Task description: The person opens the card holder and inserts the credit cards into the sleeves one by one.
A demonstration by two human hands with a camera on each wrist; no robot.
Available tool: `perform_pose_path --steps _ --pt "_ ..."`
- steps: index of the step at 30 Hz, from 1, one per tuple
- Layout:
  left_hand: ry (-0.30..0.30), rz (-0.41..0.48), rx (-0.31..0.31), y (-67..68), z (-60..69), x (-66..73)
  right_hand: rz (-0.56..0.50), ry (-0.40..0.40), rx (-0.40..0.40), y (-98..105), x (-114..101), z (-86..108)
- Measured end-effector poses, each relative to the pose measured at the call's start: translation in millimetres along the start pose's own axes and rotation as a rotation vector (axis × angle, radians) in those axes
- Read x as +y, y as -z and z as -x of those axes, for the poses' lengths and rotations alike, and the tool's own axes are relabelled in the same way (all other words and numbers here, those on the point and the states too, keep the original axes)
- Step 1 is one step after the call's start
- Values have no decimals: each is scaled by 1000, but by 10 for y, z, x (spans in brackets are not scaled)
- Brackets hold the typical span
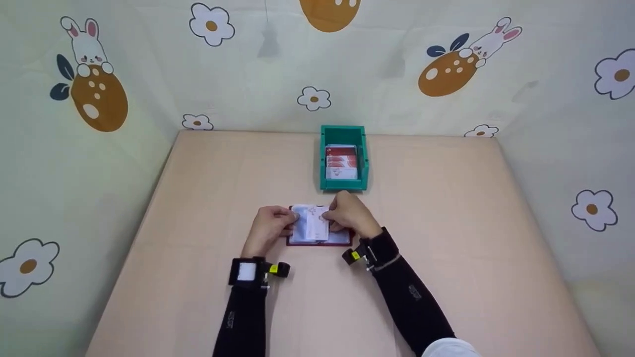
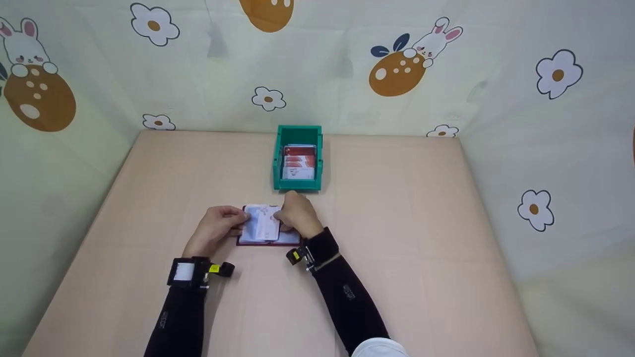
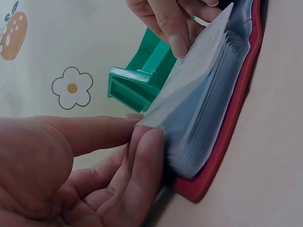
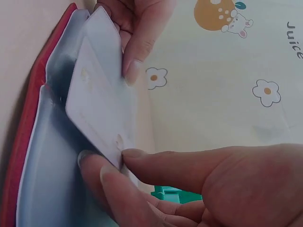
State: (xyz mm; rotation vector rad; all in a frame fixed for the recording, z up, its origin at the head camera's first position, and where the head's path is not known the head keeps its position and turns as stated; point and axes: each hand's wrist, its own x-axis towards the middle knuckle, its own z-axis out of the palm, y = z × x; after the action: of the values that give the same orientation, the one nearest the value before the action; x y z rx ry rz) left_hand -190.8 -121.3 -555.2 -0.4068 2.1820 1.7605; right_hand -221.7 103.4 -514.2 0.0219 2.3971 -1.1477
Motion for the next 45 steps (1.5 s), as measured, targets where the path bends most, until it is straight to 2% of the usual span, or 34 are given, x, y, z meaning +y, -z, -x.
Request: perform_pose_path --steps 5,12,20,24,31,45 --pt "8 -12 0 5 8 4 27 -5 0 -19 -23 18" --pt "1 -9 -12 4 7 -1 113 52 -48 -72 -52 56" --pt "-18 6 -3 -14 14 4 144 77 -73 -133 -84 75" --pt "-27 -23 7 -27 12 11 156 91 -78 -185 -97 68" --pt "-42 -69 1 -43 11 9 238 136 -47 -255 -107 76" --pt "-44 -72 -5 -51 9 7 218 146 -51 -265 -93 73"
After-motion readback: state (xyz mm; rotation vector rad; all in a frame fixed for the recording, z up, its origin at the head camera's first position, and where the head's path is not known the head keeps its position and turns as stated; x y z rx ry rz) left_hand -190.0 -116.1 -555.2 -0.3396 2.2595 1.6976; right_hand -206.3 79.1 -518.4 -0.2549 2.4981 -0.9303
